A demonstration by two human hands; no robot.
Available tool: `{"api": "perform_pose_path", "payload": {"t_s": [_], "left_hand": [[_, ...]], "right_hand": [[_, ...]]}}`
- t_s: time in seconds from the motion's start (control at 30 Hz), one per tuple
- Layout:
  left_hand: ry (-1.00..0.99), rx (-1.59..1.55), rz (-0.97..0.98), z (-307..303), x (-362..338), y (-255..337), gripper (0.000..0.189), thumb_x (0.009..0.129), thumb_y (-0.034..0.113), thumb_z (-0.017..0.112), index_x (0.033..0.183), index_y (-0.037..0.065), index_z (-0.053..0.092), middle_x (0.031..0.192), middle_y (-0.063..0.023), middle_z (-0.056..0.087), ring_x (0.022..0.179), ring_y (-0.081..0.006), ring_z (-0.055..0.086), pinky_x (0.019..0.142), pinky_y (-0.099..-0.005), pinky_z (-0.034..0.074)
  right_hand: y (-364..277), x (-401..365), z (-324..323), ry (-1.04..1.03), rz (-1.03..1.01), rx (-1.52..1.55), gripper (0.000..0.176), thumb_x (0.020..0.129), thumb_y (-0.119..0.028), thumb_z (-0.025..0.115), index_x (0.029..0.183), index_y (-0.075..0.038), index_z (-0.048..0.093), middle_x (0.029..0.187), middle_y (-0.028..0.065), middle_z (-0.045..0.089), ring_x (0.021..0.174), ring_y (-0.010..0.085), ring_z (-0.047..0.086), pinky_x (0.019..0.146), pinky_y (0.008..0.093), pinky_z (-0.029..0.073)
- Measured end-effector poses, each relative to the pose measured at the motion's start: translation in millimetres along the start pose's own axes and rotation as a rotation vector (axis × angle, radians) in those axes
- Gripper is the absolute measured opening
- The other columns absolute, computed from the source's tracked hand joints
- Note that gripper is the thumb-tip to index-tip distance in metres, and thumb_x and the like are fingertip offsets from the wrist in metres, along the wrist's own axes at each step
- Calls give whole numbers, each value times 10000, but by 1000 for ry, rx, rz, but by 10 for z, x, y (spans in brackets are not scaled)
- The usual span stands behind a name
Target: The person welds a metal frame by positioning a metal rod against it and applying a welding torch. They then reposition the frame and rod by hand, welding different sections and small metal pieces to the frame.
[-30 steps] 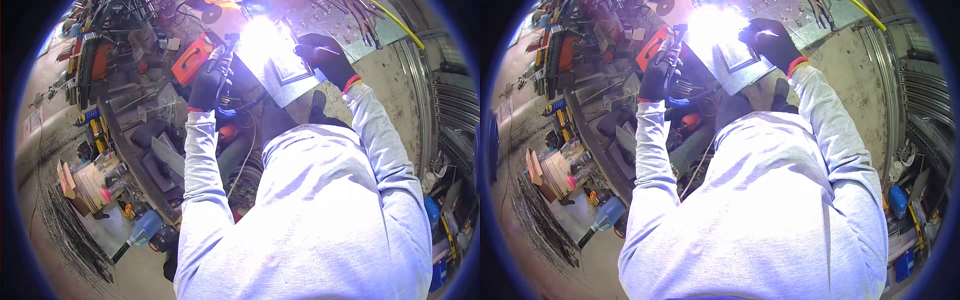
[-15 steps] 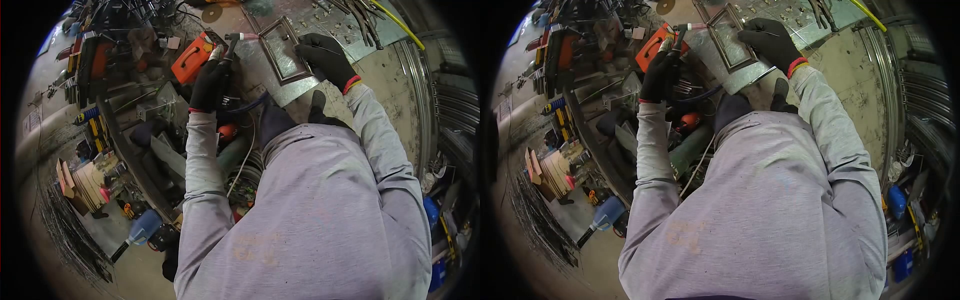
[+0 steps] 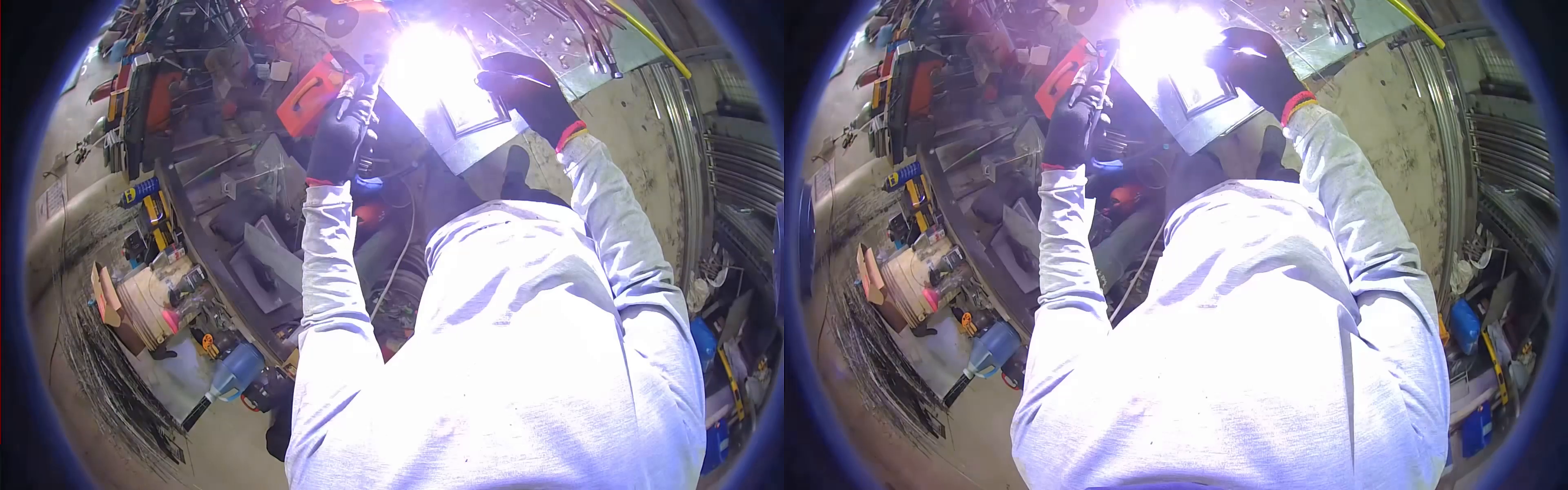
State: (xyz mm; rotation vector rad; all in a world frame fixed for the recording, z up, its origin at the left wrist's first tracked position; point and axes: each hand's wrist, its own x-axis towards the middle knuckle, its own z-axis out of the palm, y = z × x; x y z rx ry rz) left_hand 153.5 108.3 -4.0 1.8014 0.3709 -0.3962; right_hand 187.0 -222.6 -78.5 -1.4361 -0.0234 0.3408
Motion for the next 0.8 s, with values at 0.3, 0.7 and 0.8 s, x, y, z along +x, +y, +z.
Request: {"api": "perform_pose_path", "payload": {"t_s": [0.3, 0.7, 0.8], "left_hand": [[-115, 264, 199, -161, 86, -272, 417, 991, 84, 605, 1400, 3, 585, 1123, -95, 669, 872, -179, 637, 778, -300, 512], [-27, -55, -19, 1, -10, -126, 563, 1054, 229, 574, 1578, 52, 466, 979, 19, 638, 818, -63, 561, 726, -234, 466], [-10, -15, -15, 6, 7, -133, 617, 1049, 246, 588, 1617, 68, 424, 1026, -5, 648, 860, -75, 587, 767, -235, 482]], "right_hand": [[-257, -16, 105, -1, 48, -168, 261, 881, -299, 766, 834, -49, 705, 702, -32, 568, 660, 73, 498, 607, 295, 417], [-365, -73, 134, 38, 39, -231, 292, 884, -330, 779, 893, -41, 739, 727, -31, 601, 682, 76, 504, 632, 285, 424], [-362, -69, 119, 14, 46, -265, 288, 915, -321, 755, 908, -35, 724, 767, -30, 617, 715, 67, 514, 662, 267, 423]]}}
